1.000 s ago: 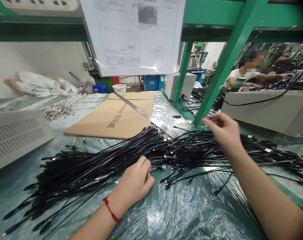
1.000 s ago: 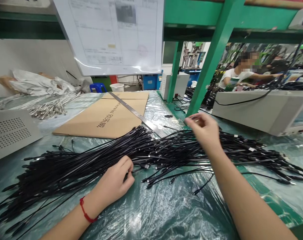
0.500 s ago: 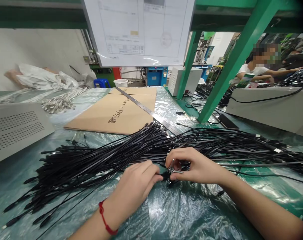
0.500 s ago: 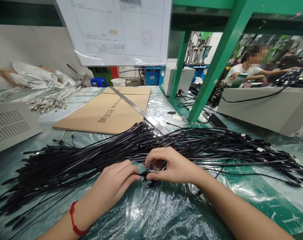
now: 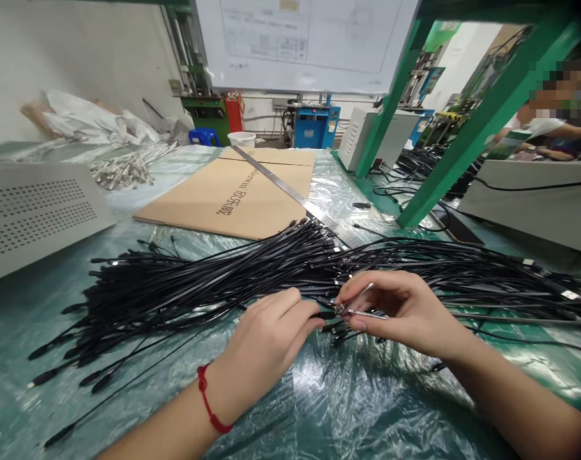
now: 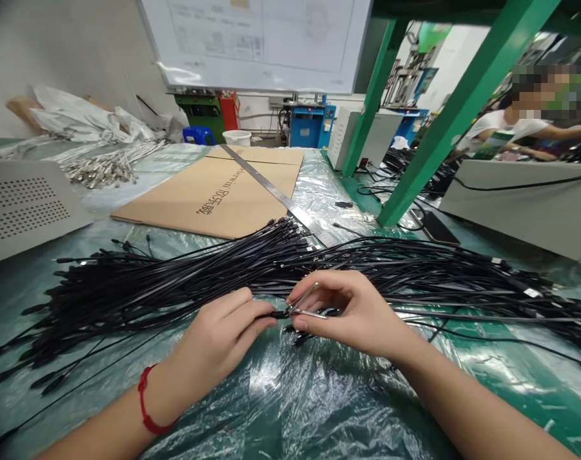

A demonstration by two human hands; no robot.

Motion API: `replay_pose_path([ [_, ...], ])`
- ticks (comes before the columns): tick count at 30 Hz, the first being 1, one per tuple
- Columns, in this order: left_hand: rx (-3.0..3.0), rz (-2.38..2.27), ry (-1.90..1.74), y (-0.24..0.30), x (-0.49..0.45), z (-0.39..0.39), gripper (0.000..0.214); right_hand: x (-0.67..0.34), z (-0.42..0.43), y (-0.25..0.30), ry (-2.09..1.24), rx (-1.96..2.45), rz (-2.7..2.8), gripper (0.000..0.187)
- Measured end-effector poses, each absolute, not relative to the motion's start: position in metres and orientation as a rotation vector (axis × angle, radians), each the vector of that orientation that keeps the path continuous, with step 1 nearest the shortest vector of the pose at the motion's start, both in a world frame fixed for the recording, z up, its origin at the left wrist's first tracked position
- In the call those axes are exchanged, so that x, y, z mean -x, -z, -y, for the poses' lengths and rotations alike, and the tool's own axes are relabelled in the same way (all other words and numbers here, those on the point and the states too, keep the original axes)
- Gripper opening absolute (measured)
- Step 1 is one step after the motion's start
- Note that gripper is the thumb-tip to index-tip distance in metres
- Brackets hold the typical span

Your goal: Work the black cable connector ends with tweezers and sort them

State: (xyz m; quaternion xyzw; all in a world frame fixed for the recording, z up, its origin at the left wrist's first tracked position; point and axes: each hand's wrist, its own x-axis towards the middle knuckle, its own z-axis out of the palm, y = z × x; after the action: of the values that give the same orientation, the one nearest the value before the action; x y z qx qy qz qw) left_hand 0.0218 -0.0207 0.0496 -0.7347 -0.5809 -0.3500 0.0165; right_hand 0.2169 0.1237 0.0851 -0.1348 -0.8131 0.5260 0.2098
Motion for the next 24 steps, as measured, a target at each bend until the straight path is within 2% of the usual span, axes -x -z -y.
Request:
replay_pose_path([
  [5, 2.300, 1.796, 1.109, -0.048, -0.023, 0.023, 0.012, -0.212, -0.109, -0.073, -0.936, 0.278, 2.225, 0.020],
  [8, 2.306, 1.768, 1.100, -0.047, -0.023, 0.024, 0.012, -0.207, -0.103, -0.065, -0.742, 0.225, 2.220, 0.023],
  [15, 2.337, 1.708, 1.073, -0.047, -0.023, 0.022, 0.014, -0.203, -0.103, -0.059, -0.692, 0.184, 2.236, 0.029],
  [24, 2.335, 1.718, 1.039, -0.045, -0.023, 0.023, 0.018, -0.203, -0.106, -0.057, -0.712, 0.186, 2.256, 0.026],
])
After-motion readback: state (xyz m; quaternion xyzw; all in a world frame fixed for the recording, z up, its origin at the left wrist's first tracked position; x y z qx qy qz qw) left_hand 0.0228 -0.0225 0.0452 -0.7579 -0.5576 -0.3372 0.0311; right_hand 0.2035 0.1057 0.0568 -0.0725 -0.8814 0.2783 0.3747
